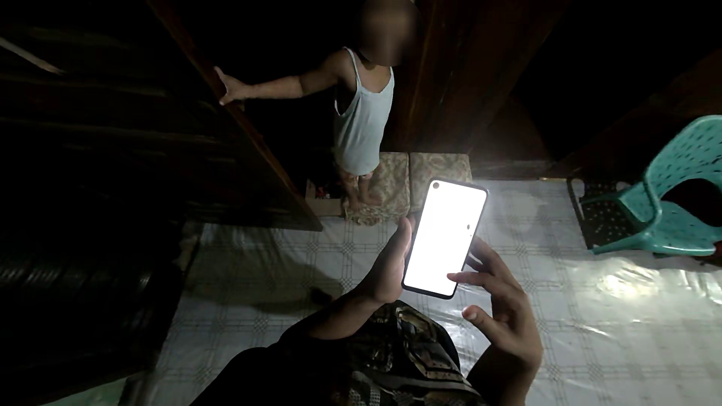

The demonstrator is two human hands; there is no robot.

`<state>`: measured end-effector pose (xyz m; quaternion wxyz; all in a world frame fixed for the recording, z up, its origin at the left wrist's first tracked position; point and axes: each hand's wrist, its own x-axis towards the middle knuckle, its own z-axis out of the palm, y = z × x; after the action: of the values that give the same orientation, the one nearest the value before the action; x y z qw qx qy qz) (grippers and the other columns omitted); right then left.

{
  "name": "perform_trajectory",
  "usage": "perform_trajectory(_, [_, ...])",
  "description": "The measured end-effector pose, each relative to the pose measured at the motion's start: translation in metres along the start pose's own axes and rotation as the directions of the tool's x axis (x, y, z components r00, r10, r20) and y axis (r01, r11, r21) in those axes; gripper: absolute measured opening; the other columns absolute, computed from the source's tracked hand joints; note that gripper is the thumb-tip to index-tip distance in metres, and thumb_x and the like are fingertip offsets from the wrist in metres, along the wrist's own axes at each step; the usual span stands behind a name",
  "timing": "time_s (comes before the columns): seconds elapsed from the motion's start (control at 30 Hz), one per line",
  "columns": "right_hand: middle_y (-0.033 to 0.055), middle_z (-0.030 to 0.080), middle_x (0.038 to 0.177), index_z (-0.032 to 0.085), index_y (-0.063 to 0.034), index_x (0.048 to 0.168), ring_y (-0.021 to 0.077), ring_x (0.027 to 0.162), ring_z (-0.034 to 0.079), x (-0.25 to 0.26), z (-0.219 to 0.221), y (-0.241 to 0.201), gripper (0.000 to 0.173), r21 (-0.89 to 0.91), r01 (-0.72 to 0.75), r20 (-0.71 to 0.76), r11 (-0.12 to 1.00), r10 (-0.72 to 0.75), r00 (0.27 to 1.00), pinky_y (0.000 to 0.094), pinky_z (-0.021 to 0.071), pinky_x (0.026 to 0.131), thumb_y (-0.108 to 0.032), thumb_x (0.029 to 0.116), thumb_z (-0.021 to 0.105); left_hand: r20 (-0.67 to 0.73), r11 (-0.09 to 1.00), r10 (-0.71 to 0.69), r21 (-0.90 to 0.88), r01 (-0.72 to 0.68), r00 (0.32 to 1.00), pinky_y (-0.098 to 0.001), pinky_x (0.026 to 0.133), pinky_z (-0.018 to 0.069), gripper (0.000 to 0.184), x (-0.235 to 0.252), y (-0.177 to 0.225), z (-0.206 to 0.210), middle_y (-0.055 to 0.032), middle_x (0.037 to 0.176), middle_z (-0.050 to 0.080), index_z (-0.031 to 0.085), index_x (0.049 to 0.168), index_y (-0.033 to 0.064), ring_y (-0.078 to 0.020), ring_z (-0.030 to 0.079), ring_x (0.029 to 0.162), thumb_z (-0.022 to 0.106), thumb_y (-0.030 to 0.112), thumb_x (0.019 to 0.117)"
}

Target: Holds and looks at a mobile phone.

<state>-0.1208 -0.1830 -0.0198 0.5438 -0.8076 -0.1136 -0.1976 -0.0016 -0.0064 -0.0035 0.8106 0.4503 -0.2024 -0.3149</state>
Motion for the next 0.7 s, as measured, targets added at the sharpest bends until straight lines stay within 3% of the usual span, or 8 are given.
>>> perform_trajectory(0.13, [0.0060, 0.043, 0.157, 0.064, -0.0166, 0.136, 0.0175, 0.140, 0.046, 0.0012, 0.0002, -0.0018, 0.058, 0.012, -0.006, -0.006, 1.000, 0.006, 1.000, 0.0362, 0.0462, 0.112, -0.057, 0.0939, 0.064, 0.009, 1.000, 0.000, -0.004, 0.000, 1.000, -0.0347, 0.106, 0.0486, 0.079, 0.0008, -0.0001, -0.0001, -0.0032, 0.146, 0.052, 0.029, 0.157, 0.0140, -0.0125, 0.054, 0.129, 0.026, 0.068, 0.1005])
perform_trajectory(0.27, [0.0063, 0.043, 0.157, 0.059, -0.0176, 0.143, 0.0208, 0.142, 0.045, -0.0001, 0.0004, -0.0016, 0.064, 0.013, -0.011, -0.013, 1.000, 0.011, 1.000, 0.0403, 0.0459, 0.112, -0.057, 0.0930, 0.065, 0.026, 1.000, 0.000, -0.014, 0.001, 1.000, -0.0353, 0.104, 0.0499, 0.076, 0.0010, 0.0001, -0.0002, -0.0030, 0.144, 0.053, 0.030, 0.156, 0.0158, -0.0132, 0.056, 0.127, 0.026, 0.068, 0.1008])
perform_trajectory(0.53, [0.0058, 0.043, 0.157, 0.059, -0.0188, 0.142, 0.0198, 0.141, 0.044, 0.0002, 0.0015, -0.0057, 0.063, 0.021, 0.011, 0.002, 1.000, -0.011, 1.000, 0.0390, 0.0464, 0.111, -0.058, 0.0933, 0.064, 0.010, 1.000, 0.004, 0.004, -0.004, 1.000, -0.0351, 0.105, 0.0496, 0.076, -0.0035, 0.0021, 0.0003, -0.0034, 0.144, 0.053, 0.031, 0.157, 0.0151, -0.0130, 0.056, 0.127, 0.023, 0.067, 0.1014])
perform_trajectory(0.7, [0.0065, 0.042, 0.157, 0.068, -0.0200, 0.130, 0.0190, 0.140, 0.046, 0.0008, 0.0035, -0.0092, 0.053, 0.007, 0.031, 0.020, 1.000, -0.031, 0.999, 0.0382, 0.0467, 0.111, -0.059, 0.0946, 0.061, 0.016, 1.000, 0.008, 0.008, -0.008, 1.000, -0.0354, 0.105, 0.0491, 0.077, -0.0062, 0.0037, -0.0005, -0.0033, 0.146, 0.052, 0.030, 0.157, 0.0150, -0.0133, 0.055, 0.128, 0.022, 0.068, 0.1012])
